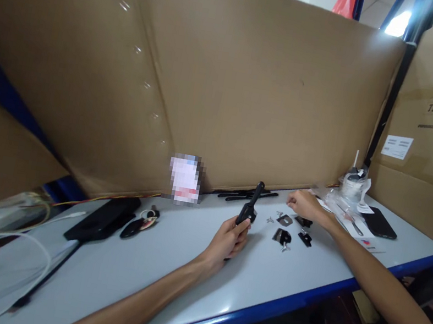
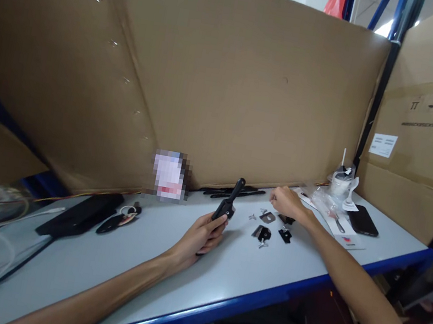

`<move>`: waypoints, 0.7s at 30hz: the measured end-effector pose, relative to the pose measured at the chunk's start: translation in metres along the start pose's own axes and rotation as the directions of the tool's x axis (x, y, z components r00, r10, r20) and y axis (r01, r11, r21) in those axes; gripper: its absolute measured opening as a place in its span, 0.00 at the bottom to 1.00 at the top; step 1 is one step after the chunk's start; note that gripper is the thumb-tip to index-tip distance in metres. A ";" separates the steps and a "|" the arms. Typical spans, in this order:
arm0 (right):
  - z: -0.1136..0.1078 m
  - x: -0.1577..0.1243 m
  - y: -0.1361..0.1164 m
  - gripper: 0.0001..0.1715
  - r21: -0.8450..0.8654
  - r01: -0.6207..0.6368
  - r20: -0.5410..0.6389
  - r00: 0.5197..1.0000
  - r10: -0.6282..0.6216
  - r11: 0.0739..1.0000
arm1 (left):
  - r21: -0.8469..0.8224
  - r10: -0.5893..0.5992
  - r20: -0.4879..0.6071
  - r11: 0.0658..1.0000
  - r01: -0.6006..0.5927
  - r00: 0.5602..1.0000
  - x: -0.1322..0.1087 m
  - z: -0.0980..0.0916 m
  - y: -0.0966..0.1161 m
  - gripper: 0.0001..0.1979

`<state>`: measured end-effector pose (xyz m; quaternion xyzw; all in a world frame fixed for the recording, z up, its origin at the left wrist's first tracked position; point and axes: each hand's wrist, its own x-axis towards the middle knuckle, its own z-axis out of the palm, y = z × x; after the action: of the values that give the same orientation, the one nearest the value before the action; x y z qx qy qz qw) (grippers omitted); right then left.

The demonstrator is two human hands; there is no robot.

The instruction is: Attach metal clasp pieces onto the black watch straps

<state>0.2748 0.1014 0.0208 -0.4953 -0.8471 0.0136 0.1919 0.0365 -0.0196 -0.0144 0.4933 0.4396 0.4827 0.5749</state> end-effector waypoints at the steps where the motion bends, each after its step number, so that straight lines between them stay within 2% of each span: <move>1: 0.004 0.000 -0.002 0.09 -0.011 0.018 0.026 1.000 -0.018 1.000 | 0.005 -0.002 0.000 1.000 0.002 1.000 0.000 0.000 0.000 0.20; 4: 0.016 0.001 -0.008 0.08 -0.022 0.046 0.055 0.997 -0.045 0.999 | 0.022 -0.005 0.003 1.000 0.005 1.000 -0.002 0.001 0.001 0.19; 8: 0.030 0.003 -0.012 0.13 -0.011 0.047 0.097 0.994 -0.045 0.999 | 0.038 0.006 0.021 0.999 -0.006 1.000 -0.003 0.002 0.001 0.20; 11: 0.037 0.005 -0.011 0.11 -0.005 0.063 0.127 0.990 -0.062 0.998 | 0.050 0.019 0.032 0.999 -0.021 0.999 -0.002 0.002 -0.001 0.20; 14: 0.042 0.007 -0.008 0.07 0.031 0.064 0.144 0.987 -0.068 0.997 | 0.068 0.025 0.037 0.997 -0.027 0.999 -0.001 0.002 -0.001 0.20; 18: 0.045 0.009 -0.005 0.06 0.063 0.042 0.162 0.985 -0.052 0.997 | 0.075 0.029 0.034 0.997 -0.032 0.999 -0.002 0.003 0.000 0.21; 21: 0.045 0.011 -0.004 0.06 0.065 0.008 0.117 0.993 -0.016 0.998 | 0.068 0.018 0.035 0.997 -0.020 0.999 -0.003 0.004 0.001 0.20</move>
<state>0.2516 0.1158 -0.0162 -0.4822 -0.8590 0.0689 0.1577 0.0397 -0.0232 -0.0128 0.5250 0.4412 0.4641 0.5606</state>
